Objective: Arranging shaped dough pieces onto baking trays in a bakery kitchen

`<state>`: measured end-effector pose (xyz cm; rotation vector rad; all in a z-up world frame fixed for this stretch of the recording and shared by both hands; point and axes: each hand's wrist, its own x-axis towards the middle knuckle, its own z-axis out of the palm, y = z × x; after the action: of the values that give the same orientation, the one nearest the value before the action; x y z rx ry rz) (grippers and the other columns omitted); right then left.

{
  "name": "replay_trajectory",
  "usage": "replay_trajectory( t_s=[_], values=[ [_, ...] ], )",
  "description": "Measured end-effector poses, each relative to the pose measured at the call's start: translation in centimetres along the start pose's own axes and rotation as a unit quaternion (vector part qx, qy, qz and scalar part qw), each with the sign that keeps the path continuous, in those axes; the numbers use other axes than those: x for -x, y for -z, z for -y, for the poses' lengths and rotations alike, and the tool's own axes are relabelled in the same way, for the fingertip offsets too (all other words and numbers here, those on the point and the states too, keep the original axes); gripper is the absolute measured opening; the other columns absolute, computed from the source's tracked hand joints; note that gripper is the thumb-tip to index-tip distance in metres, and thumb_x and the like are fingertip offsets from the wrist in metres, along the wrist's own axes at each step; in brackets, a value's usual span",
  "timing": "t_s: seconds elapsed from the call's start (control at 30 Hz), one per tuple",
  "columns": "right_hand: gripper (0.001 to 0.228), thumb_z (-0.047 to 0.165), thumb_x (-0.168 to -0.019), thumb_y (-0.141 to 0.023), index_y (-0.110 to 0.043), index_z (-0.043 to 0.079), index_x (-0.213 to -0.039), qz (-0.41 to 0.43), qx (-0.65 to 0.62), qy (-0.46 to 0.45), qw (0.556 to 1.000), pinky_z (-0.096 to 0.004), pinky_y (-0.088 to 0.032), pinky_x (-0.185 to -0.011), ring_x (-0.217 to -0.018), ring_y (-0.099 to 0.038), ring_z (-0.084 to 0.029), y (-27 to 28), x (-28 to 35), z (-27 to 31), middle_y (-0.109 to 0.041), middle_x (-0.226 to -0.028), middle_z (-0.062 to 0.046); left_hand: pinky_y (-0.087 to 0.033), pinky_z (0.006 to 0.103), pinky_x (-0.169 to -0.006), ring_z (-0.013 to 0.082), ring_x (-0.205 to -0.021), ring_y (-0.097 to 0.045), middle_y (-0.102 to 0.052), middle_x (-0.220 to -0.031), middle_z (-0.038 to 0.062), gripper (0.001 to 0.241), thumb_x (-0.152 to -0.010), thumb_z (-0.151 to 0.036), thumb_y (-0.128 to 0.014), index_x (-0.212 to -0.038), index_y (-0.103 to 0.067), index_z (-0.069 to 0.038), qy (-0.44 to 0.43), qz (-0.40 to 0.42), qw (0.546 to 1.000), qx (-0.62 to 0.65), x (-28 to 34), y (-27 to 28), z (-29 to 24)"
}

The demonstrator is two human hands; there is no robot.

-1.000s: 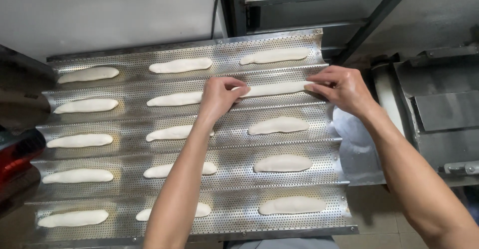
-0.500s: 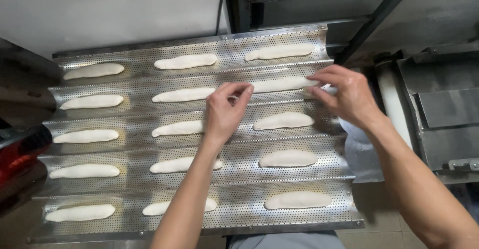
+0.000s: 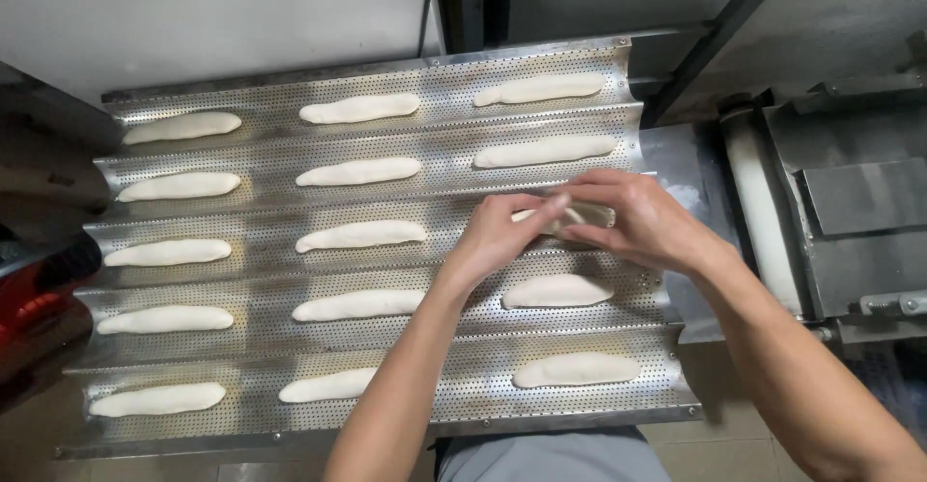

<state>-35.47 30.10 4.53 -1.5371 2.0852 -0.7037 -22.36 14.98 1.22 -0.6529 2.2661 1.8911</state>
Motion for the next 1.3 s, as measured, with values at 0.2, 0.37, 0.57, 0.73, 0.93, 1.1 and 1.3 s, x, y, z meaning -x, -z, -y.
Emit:
replay_trajectory(
  t_s=[0.2,0.37,0.57,0.73,0.93,1.1,1.3],
  values=[
    [0.034,0.011,-0.081,-0.082,-0.077,0.001,-0.112,-0.052,-0.062,-0.074,0.994,-0.05,-0.057,-0.093,-0.107,-0.072,-0.04,-1.2,1.3,-3.3,-0.075,-0.11,-0.022,-0.055,0.0359,-0.092,0.0288,-0.101,-0.073,-0.079,-0.105,0.018,0.045,-0.076,-0.032,-0.088,-0.112,-0.079,-0.005,-0.039,-0.066,0.997,0.008,-1.5,-0.2,1.9],
    [0.04,0.008,-0.088,-0.075,-0.07,0.001,-0.127,-0.105,-0.3,-0.091,0.944,-0.04,-0.059,-0.09,-0.103,-0.07,-0.027,-2.5,2.8,-7.1,-0.07,-0.128,-0.02,-0.068,0.0325,-0.078,0.0228,-0.086,-0.077,-0.078,-0.101,0.019,0.044,-0.075,-0.019,-0.091,-0.11,-0.076,0.003,-0.059,-0.052,0.966,0.246,-2.7,0.2,2.8],
    [0.03,0.007,-0.089,-0.078,-0.076,0.001,-0.118,-0.166,-0.206,-0.128,0.956,-0.033,-0.061,-0.07,-0.075,-0.074,-0.023,-2.1,4.3,-8.0,-0.078,-0.097,-0.018,-0.067,0.0299,-0.078,0.025,-0.09,-0.075,-0.072,-0.116,0.025,0.041,-0.074,-0.008,-0.088,-0.111,-0.076,0.006,0.015,-0.054,0.97,0.235,-2.0,2.0,4.0],
    [0.022,0.01,-0.086,-0.083,-0.082,0.013,-0.108,-0.181,-0.041,-0.071,0.98,-0.031,-0.056,-0.066,-0.072,-0.071,-0.022,-2.3,4.7,-8.8,-0.079,-0.091,-0.011,-0.066,0.0308,-0.079,0.025,-0.09,-0.073,-0.075,-0.11,0.024,0.034,-0.084,-0.012,-0.081,-0.113,-0.076,0.004,0.03,-0.063,0.992,0.107,-1.2,2.4,4.0],
    [0.02,0.018,-0.088,-0.083,-0.082,0.017,-0.109,-0.179,0.03,-0.092,0.979,-0.035,-0.054,-0.068,-0.076,-0.071,-0.023,-2.4,5.1,-9.0,-0.076,-0.099,-0.01,-0.063,0.0295,-0.065,0.0183,-0.061,-0.072,-0.075,-0.065,0.001,0.038,-0.067,-0.035,-0.093,-0.089,-0.081,-0.007,0.045,-0.183,0.972,-0.141,-0.7,2.4,5.0],
    [0.023,0.019,-0.089,-0.082,-0.081,0.013,-0.111,-0.17,0.064,-0.082,0.98,-0.037,-0.056,-0.07,-0.081,-0.072,-0.025,-2.3,6.0,-6.5,-0.075,-0.103,-0.013,-0.063,0.0321,-0.068,0.0193,-0.07,-0.073,-0.075,-0.075,0.01,0.042,-0.071,-0.034,-0.093,-0.092,-0.079,-0.001,-0.018,-0.221,0.97,-0.104,1.2,2.2,5.1],
    [0.021,0.018,-0.084,-0.08,-0.081,0.012,-0.104,-0.064,0.052,-0.003,0.997,-0.036,-0.061,-0.073,-0.088,-0.076,-0.03,-5.6,4.6,1.3,-0.077,-0.102,-0.012,-0.066,0.029,-0.073,0.0243,-0.086,-0.078,-0.079,-0.093,0.013,0.02,-0.092,-0.023,-0.078,-0.102,-0.08,-0.007,-0.112,-0.156,0.981,-0.018,4.9,0.2,6.4]
  ],
)
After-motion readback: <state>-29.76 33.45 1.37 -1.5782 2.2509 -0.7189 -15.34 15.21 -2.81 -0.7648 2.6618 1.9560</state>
